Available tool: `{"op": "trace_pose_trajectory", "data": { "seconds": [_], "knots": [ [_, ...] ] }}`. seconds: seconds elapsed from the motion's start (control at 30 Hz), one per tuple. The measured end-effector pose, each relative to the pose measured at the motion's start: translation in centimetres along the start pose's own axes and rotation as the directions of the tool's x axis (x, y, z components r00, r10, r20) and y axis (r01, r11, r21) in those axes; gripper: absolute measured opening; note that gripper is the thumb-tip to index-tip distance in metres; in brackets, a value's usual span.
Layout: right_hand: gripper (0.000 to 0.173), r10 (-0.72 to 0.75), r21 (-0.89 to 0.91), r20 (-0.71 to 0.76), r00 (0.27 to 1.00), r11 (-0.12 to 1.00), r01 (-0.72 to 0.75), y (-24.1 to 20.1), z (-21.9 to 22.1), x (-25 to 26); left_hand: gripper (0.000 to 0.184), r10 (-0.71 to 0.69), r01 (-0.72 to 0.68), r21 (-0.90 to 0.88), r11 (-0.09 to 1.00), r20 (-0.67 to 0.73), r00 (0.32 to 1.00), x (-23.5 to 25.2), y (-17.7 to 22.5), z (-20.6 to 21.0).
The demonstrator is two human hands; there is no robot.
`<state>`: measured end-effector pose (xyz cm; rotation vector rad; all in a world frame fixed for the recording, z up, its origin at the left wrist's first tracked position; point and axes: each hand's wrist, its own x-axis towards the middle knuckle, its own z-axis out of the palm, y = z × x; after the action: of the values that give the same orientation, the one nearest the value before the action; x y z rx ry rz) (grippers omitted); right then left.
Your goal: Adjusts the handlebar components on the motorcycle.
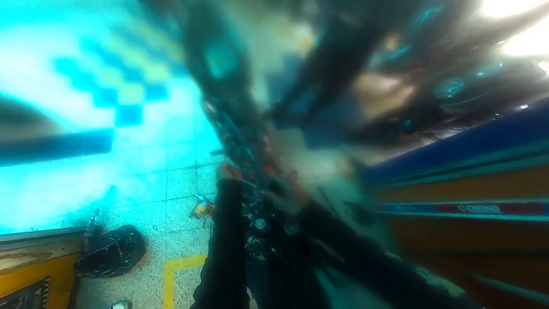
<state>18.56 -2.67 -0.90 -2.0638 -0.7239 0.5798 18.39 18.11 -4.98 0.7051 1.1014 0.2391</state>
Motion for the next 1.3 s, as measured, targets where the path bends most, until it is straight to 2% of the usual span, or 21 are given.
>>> {"op": "trace_pose_trajectory", "data": {
  "seconds": [0.03, 0.1, 0.2, 0.27, 0.3, 0.37, 0.43, 0.57, 0.73, 0.8, 0.9, 0.97, 1.03, 1.13, 1.3],
  "knots": [
    [0.037, -0.03, 0.002, 0.014, 0.999, 1.0, 0.03, 0.3, 0.1, 0.0, 0.037, 0.012, -0.012, -0.01, 1.0, 0.012, 1.0, -0.3, -0.1, -0.7],
    [0.029, -0.102, -0.008, -0.019, 0.995, 0.995, 0.101, 0.1, -0.2, 0.1, 0.039, 0.059, -0.047, -0.099, 0.994, 0.126, 0.99, -1.1, 0.3, -1.8],
    [0.03, -0.044, 0.073, -0.088, 0.995, 0.996, 0.051, -2.5, -1.2, -0.3, 0.046, 0.159, -0.101, -0.237, 0.966, 0.239, 0.958, -3.7, 1.6, -3.6],
    [0.032, -0.042, 0.173, -0.049, 0.998, 0.984, 0.05, -3.8, -2.3, 0.3, 0.048, 0.317, -0.268, -0.221, 0.938, 0.227, 0.921, -6.8, 2.2, -4.7],
    [0.032, -0.062, 0.261, -0.02, 0.998, 0.963, 0.065, -3.7, -2.7, 0.8, 0.049, 0.422, -0.396, -0.156, 0.905, 0.218, 0.88, -9.2, 2.3, -5.4],
    [0.032, -0.127, 0.479, 0.038, 0.991, 0.873, 0.094, -2.5, -2.5, 1.9, 0.046, 0.617, -0.645, 0.008, 0.764, 0.284, 0.734, -14.2, 1.0, -7.0],
    [0.036, -0.166, 0.612, 0.076, 0.983, 0.786, 0.086, -1.2, -1.4, 2.7, 0.041, 0.728, -0.785, 0.079, 0.614, 0.329, 0.602, -16.8, -2.4, -8.0],
    [0.032, -0.12, 0.63, 0.059, 0.991, 0.774, 0.056, -0.8, 0.5, 2.5, 0.039, 0.812, -0.865, 0.186, 0.466, 0.3, 0.501, -18.8, -8.2, -8.5],
    [0.031, -0.045, 0.587, 0.126, 0.991, 0.809, -0.038, -1.8, 0.4, 2.1, 0.043, 0.853, -0.903, 0.259, 0.343, 0.318, 0.415, -20.9, -9.9, -7.6],
    [0.03, -0.054, 0.612, 0.056, 0.997, 0.791, 0.008, -1.1, 1.1, 1.9, 0.042, 0.854, -0.904, 0.255, 0.343, 0.315, 0.413, -21.0, -10.2, -7.5],
    [0.028, -0.036, 0.64, -0.046, 0.998, 0.766, 0.057, -0.8, 1.5, 1.2, 0.044, 0.842, -0.882, 0.221, 0.415, 0.275, 0.465, -20.4, -10.6, -7.7],
    [0.029, -0.027, 0.613, -0.062, 0.998, 0.788, 0.059, -0.7, 1.4, 0.9, 0.045, 0.821, -0.842, 0.171, 0.512, 0.192, 0.538, -20.3, -10.6, -7.7],
    [0.031, 0.02, 0.579, -0.008, 1.0, 0.815, -0.011, -1.6, 0.7, 0.7, 0.042, 0.813, -0.818, 0.143, 0.557, 0.109, 0.572, -20.3, -10.4, -7.5],
    [0.029, 0.173, 0.544, 0.096, 0.98, 0.816, -0.197, -4.6, -1.4, 0.2, 0.041, 0.83, -0.838, 0.174, 0.518, 0.132, 0.541, -20.9, -10.5, -7.0],
    [0.03, 0.211, 0.568, 0.112, 0.971, 0.788, -0.237, -4.9, -1.7, 0.1, 0.039, 0.873, -0.892, 0.25, 0.376, 0.229, 0.432, -21.4, -11.2, -6.3]
  ]
}}
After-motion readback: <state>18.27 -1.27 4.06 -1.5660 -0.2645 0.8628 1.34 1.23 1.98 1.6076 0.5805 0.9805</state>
